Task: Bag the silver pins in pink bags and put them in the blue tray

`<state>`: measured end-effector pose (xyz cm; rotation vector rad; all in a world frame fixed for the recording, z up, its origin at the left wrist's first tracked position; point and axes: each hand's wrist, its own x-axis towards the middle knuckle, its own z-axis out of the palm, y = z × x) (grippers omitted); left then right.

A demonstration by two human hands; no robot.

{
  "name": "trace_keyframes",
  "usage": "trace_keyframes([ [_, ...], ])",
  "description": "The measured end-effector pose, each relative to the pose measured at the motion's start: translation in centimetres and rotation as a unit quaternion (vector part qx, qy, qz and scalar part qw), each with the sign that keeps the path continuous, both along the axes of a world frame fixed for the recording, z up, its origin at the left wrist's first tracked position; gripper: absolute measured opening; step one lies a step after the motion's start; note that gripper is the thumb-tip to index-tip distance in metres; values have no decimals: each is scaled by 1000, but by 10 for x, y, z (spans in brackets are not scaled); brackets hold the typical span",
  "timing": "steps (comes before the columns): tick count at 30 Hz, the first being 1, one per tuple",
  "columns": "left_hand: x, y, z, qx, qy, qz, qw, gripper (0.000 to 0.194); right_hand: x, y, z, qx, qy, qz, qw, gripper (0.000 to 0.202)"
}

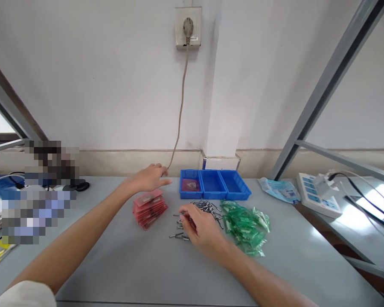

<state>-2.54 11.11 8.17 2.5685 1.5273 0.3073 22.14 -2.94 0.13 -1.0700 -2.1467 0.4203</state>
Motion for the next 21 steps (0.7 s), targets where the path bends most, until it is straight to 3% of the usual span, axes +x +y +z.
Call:
trace_keyframes([
  [5,-47,-24,-18,-202,33,63,977,81,-2,-2,0,11,-16,11,1000,18],
  [9,-55,-25,-34,-169,-21,50,984,68,-3,-1,-2,6,-17,4,1000,16],
  [13,-56,-19,-39,-135,-53,41,989,44,-1,2,-3,11,-12,-6,1000,15],
  [19,-74,-19,-20,-83,-100,57,990,34,1,5,-6,8,4,-6,1000,16],
  [21,-74,-24,-10,-88,-196,42,976,37,2,5,-5,0,18,-5,1000,16],
])
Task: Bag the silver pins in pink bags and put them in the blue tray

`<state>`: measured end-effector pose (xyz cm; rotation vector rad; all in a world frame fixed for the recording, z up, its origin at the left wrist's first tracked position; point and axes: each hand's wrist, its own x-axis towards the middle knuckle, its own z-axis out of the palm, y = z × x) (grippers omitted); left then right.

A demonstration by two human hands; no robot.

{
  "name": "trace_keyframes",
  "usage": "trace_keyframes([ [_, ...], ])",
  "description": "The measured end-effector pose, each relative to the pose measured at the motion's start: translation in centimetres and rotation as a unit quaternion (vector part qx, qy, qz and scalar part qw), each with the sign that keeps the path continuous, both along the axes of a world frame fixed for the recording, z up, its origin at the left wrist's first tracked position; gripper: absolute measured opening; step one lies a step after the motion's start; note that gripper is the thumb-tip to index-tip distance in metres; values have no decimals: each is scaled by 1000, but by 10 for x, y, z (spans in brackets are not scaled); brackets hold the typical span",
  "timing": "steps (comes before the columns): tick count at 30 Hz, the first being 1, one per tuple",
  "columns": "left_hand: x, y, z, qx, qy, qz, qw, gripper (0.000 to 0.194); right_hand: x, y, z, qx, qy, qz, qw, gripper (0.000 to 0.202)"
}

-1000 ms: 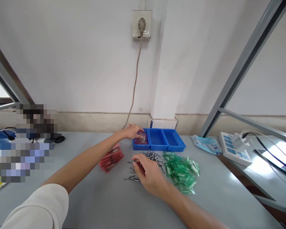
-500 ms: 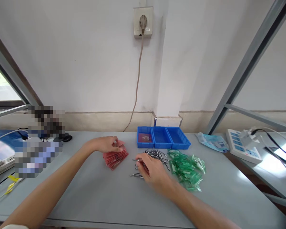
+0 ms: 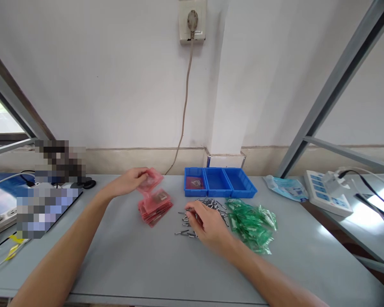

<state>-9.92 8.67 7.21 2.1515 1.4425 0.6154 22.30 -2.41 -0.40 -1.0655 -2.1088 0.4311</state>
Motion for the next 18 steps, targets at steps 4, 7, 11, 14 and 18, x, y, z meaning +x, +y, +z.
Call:
trace_keyframes([
  [4,33,-23,5,-8,-252,12,968,42,0,0,3,-37,54,-8,998,16],
  [7,76,-47,-3,-27,-342,-12,939,38,-1,3,6,-58,112,-30,992,23],
  [11,115,-73,-18,-69,-334,-63,938,39,0,12,6,-66,175,-44,981,20],
  [14,122,-78,-30,-35,-350,-87,932,39,1,19,4,-85,189,-34,978,20],
  [18,118,-73,-46,-24,-335,-64,940,38,1,23,1,-110,207,-24,972,23],
])
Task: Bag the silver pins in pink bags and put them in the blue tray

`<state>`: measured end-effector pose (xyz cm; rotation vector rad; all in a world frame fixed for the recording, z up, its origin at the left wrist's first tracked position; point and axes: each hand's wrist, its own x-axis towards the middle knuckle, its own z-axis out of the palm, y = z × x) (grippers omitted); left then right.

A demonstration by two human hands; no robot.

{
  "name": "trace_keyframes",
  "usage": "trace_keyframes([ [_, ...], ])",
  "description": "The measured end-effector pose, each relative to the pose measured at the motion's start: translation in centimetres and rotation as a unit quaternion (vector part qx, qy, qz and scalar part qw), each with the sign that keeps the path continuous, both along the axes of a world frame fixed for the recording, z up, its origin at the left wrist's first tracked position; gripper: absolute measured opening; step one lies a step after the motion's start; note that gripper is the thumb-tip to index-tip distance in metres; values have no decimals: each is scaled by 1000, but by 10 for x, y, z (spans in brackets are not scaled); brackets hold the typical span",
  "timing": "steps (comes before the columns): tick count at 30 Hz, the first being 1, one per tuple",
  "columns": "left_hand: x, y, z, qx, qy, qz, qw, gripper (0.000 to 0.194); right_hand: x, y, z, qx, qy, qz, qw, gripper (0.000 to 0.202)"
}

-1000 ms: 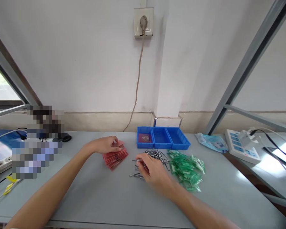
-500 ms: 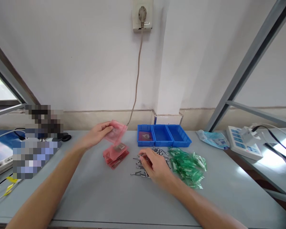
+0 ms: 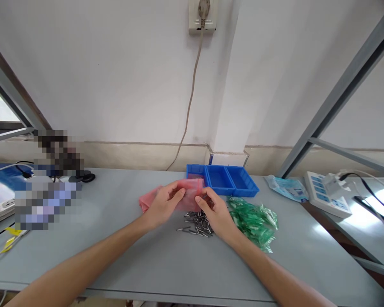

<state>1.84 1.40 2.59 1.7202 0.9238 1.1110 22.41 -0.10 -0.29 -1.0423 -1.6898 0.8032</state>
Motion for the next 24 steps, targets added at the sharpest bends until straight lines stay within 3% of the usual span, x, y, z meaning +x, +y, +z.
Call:
trace_keyframes([
  [9,-3,-7,-25,46,34,62,996,34,-1,-2,1,0,4,-8,1000,24],
  [14,-3,-12,-32,90,59,97,989,30,-3,-5,3,-2,-5,2,1000,22],
  [24,-3,-9,-41,87,70,74,991,30,-3,-3,0,-1,-8,-13,1000,25],
])
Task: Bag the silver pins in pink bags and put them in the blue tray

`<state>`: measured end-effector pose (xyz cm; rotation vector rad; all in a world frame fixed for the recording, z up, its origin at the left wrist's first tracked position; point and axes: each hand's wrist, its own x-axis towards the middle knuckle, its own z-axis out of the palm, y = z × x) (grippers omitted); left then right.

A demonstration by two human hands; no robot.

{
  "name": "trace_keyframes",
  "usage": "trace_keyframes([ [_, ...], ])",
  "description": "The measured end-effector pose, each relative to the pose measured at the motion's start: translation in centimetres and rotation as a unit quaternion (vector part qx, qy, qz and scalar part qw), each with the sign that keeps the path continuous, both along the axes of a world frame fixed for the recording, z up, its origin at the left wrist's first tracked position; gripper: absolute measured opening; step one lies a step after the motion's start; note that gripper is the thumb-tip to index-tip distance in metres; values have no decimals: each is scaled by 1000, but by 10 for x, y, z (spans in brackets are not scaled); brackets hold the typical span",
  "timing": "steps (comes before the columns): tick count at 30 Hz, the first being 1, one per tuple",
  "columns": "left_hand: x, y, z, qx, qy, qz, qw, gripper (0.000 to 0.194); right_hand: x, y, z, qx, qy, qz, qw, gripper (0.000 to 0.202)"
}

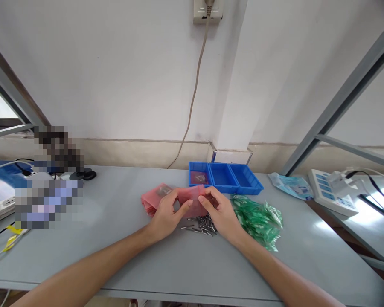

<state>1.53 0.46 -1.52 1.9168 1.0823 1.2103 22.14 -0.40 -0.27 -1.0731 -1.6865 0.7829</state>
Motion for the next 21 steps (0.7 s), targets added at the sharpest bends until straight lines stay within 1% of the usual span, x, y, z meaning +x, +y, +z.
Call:
trace_keyframes([
  [3,0,2,-2,-4,19,14,1000,30,0,0,0,-5,10,6,1000,26],
  [6,0,4,-3,-3,16,4,1000,33,0,-1,2,-1,11,8,1000,26],
  [10,0,6,-4,-5,17,-5,1000,32,0,-1,4,-1,8,4,1000,26],
  [16,0,8,-6,-21,1,-10,1000,33,-1,0,2,-10,30,23,999,24],
  [21,0,6,-3,-14,-2,-9,1000,32,0,1,0,-26,-7,33,999,24],
])
